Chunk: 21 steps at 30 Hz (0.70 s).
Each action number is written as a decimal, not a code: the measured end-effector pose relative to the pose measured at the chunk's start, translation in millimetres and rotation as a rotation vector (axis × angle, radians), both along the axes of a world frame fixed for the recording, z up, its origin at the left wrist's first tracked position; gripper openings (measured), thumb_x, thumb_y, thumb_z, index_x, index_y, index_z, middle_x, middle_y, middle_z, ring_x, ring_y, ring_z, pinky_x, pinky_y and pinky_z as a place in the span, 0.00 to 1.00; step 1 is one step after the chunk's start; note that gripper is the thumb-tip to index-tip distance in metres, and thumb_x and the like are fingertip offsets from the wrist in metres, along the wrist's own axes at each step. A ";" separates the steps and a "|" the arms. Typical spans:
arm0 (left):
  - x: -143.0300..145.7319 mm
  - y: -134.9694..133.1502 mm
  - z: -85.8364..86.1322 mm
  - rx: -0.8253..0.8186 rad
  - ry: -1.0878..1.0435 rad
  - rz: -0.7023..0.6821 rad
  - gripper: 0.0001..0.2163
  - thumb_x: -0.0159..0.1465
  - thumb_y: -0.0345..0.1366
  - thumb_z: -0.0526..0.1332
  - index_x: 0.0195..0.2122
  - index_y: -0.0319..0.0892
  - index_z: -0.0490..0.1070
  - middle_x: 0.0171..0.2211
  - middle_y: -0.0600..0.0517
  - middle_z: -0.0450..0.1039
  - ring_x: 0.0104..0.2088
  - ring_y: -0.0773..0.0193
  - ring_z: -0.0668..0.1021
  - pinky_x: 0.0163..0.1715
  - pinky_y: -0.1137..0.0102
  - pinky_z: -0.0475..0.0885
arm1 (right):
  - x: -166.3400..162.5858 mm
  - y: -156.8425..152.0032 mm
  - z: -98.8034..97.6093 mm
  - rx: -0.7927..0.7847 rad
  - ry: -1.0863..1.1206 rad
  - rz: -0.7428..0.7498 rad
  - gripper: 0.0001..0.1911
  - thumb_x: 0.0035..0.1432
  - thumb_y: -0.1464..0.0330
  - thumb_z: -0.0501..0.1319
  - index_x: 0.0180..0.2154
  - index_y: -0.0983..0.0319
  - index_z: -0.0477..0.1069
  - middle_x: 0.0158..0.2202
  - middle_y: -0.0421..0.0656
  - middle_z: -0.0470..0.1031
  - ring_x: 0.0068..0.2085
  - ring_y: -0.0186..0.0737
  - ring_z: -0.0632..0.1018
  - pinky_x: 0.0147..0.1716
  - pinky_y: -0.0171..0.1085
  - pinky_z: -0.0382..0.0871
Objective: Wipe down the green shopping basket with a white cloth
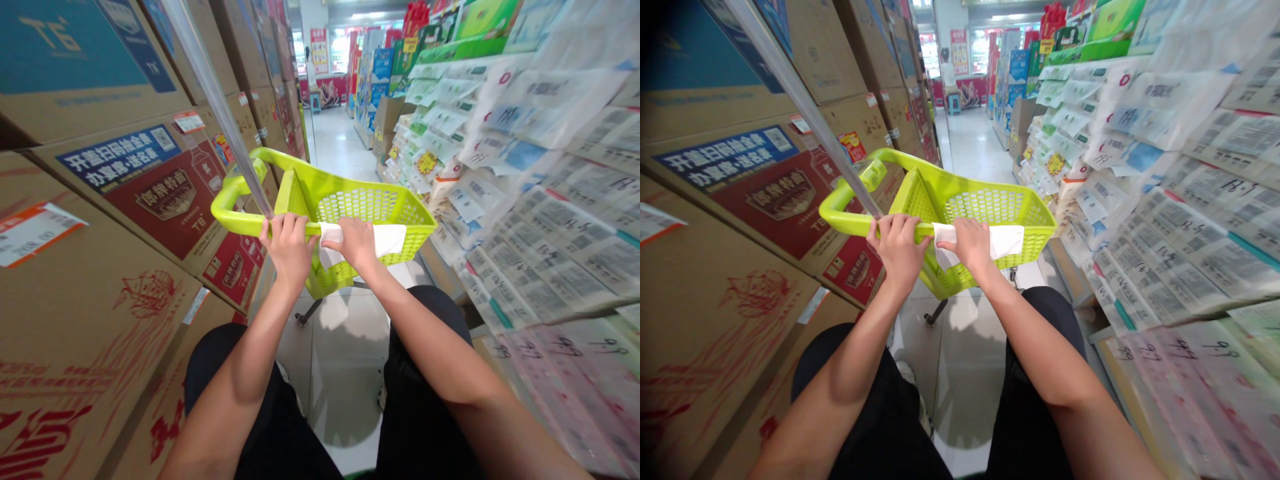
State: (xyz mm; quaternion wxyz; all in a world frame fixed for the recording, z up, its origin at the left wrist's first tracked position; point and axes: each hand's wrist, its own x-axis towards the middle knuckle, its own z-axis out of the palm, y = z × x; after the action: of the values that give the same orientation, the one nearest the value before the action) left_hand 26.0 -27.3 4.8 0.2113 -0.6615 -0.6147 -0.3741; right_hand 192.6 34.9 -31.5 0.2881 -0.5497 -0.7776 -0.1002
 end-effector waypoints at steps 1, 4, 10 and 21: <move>-1.4 0.3 -0.1 0.001 0.003 0.000 0.13 0.65 0.37 0.65 0.51 0.50 0.74 0.51 0.46 0.78 0.60 0.44 0.72 0.67 0.47 0.51 | -4.2 -0.3 0.4 0.007 0.004 0.001 0.28 0.64 0.42 0.60 0.44 0.60 0.72 0.44 0.52 0.81 0.48 0.55 0.76 0.44 0.45 0.58; -8.4 1.6 -0.9 0.007 0.017 -0.005 0.13 0.65 0.37 0.66 0.51 0.50 0.75 0.51 0.47 0.78 0.60 0.44 0.72 0.67 0.48 0.50 | -8.2 -1.4 0.5 0.017 -0.008 0.026 0.29 0.65 0.41 0.58 0.45 0.60 0.72 0.44 0.52 0.81 0.48 0.55 0.76 0.44 0.45 0.58; -23.5 6.3 -3.6 0.016 0.036 -0.025 0.12 0.65 0.39 0.66 0.50 0.50 0.75 0.51 0.46 0.78 0.59 0.45 0.72 0.67 0.47 0.51 | 24.5 1.4 -7.2 0.019 -0.050 0.086 0.30 0.66 0.41 0.57 0.48 0.60 0.74 0.47 0.50 0.81 0.49 0.54 0.76 0.45 0.45 0.57; -27.6 7.2 -10.0 0.016 0.009 -0.064 0.16 0.63 0.39 0.68 0.53 0.49 0.75 0.53 0.45 0.77 0.62 0.43 0.71 0.69 0.44 0.47 | 117.4 6.0 -20.8 -0.016 -0.120 -0.011 0.31 0.71 0.43 0.51 0.44 0.62 0.77 0.43 0.50 0.82 0.47 0.52 0.75 0.44 0.44 0.54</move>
State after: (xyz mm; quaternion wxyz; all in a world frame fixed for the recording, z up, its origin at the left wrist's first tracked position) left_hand -1.5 -20.0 -5.2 0.2071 -0.6808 -0.5893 -0.3825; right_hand 310.0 40.8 -52.3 0.2358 -0.5491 -0.7915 -0.1283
